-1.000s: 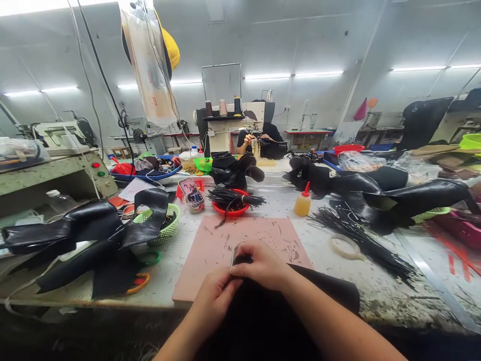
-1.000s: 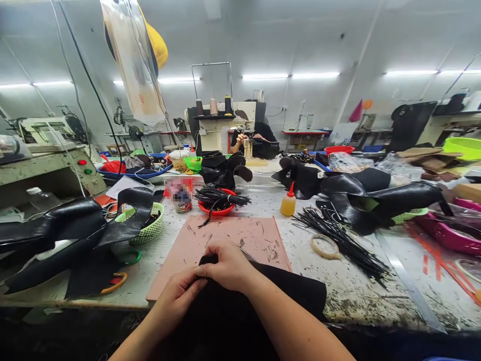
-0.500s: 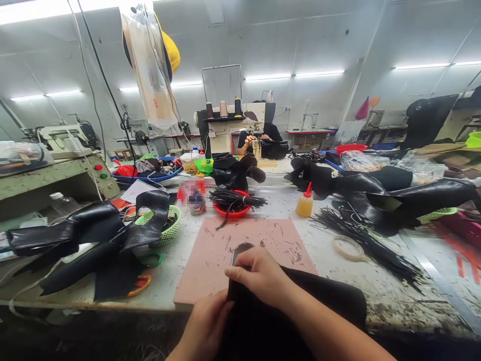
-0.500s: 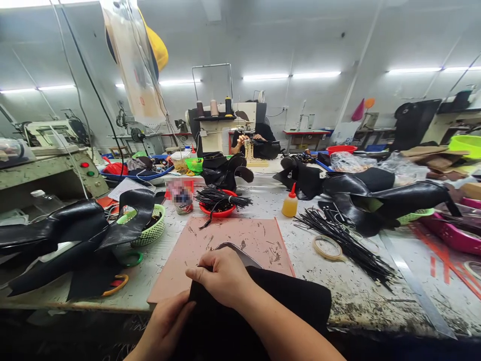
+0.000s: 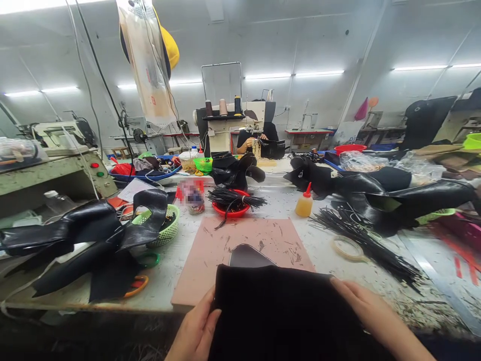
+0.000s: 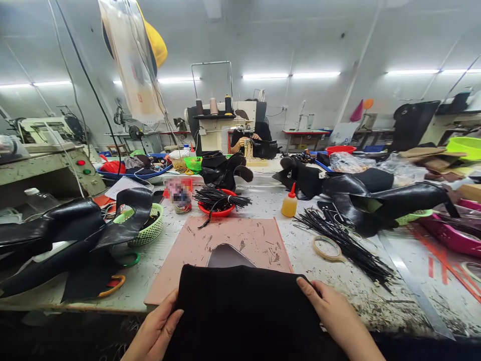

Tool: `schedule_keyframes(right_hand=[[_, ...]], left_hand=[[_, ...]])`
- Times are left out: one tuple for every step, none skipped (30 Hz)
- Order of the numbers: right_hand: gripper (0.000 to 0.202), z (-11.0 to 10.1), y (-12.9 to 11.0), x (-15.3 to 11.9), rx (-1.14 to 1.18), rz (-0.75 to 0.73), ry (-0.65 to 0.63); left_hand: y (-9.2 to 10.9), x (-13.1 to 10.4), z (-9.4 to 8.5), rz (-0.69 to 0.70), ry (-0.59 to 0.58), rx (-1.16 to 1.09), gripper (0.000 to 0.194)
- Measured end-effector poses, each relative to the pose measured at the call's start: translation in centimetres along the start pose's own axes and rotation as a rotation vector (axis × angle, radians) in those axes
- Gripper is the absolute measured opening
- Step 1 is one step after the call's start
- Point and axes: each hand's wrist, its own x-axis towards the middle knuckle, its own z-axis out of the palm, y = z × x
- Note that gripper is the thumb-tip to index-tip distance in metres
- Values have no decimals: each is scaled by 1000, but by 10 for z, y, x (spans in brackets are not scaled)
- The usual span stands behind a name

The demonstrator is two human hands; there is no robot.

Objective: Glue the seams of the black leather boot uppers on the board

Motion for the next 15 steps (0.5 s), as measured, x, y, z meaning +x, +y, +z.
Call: schedule_keyframes(right_hand=[[36, 7, 3, -4, 152, 8, 5], [34, 14, 3, -10, 341, 42, 16], [33, 20, 1, -15, 543, 90, 19], [32, 25, -2, -21, 729, 142, 9], [30, 29, -6, -25, 865, 194, -13], [28, 31, -9, -29, 942, 240, -37], [26, 33, -12, -31, 972, 274, -53], [25, 33, -15, -31, 982, 293, -65], [26, 32, -17, -31, 992, 308, -76], [27, 31, -20, -30, 1004, 321, -85], [28, 29, -22, -28, 1016, 328, -89], [28, 26, -25, -27, 1023, 331, -86], [27, 22, -28, -26, 1015, 332, -75], [26, 18, -32, -26, 991, 325, -59], [25, 14, -37, -27, 961, 305, -37]], left_hand=[[-2, 0, -3, -3, -25, 11, 39], [-5, -1, -6, -9, -51, 21, 39], [-7, -1, -10, -18, -71, 30, 38], [-9, -2, -13, -30, -78, 35, 37], [-11, -3, -15, -45, -70, 37, 36], [-13, -5, -17, -60, -55, 36, 36], [-14, -7, -18, -71, -50, 30, 35], [-15, -9, -18, -79, -57, 16, 35], [-14, -12, -19, -84, -76, -6, 36], [-14, -15, -19, -87, -108, -36, 37], [-12, -18, -19, -86, -148, -73, 38], [-10, -20, -19, -83, -190, -111, 40], [-8, -21, -20, -84, -229, -138, 42], [-6, -22, -21, -89, -267, -145, 42], [-4, -23, -22, -100, -298, -126, 39]])
